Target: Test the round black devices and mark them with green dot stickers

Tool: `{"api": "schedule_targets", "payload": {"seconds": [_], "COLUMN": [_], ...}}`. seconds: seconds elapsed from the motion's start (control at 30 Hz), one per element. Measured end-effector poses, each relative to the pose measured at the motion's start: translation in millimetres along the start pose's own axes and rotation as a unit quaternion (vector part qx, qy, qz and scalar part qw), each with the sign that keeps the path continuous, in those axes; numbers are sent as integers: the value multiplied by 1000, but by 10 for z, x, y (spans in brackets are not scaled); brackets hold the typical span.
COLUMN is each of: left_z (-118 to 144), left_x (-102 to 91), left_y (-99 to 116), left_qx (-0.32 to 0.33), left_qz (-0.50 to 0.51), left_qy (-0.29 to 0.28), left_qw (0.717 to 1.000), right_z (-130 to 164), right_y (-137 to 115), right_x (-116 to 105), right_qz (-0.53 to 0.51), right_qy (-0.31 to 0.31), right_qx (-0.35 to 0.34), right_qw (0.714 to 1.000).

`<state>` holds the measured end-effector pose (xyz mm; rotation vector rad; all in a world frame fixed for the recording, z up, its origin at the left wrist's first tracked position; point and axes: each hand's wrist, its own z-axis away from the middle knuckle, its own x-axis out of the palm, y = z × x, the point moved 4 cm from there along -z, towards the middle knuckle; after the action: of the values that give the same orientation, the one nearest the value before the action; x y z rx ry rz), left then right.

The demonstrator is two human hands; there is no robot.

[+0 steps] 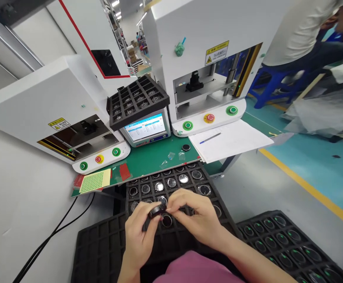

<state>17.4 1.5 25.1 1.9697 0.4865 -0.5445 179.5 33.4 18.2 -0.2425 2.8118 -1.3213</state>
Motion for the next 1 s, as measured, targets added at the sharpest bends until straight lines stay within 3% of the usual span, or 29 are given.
{"api": "schedule_targets", "payload": {"seconds": [0.07,0.13,0.23,0.4,0.47,0.57,0.7,0.8,0.9,1.0], "left_z": [0,19,90,206,294,465,686,760,747,666], "left_x": [-16,-96,-224,-246,-259,-317,-412,-454,-444,-342], "left_y": [-127,-310,-622,-966,-1047,-1169,-1318,-1356,-1303,-1184], "left_qx": [-54,-133,-244,-341,-367,-398,-440,-448,-438,-433], "left_qz": [-2,5,78,250,276,282,250,212,200,261], "left_qy": [58,160,280,251,247,259,259,237,227,220], "left_qw": [997,978,925,871,853,834,823,836,847,834], "right_z": [29,30,-94,-496,-596,-645,-681,-741,-743,-621], "right_y": [23,193,816,2146,2495,2780,2898,2816,2517,2000], "right_x": [61,113,88,16,46,113,166,160,157,223], "right_qz": [34,71,154,271,297,309,292,261,206,122], "right_qy": [-22,-64,-91,-133,-170,-218,-234,-217,-197,-197], "right_qx": [-28,-18,63,177,200,226,257,270,270,267], "right_qw": [999,995,982,937,918,898,891,901,920,935]}}
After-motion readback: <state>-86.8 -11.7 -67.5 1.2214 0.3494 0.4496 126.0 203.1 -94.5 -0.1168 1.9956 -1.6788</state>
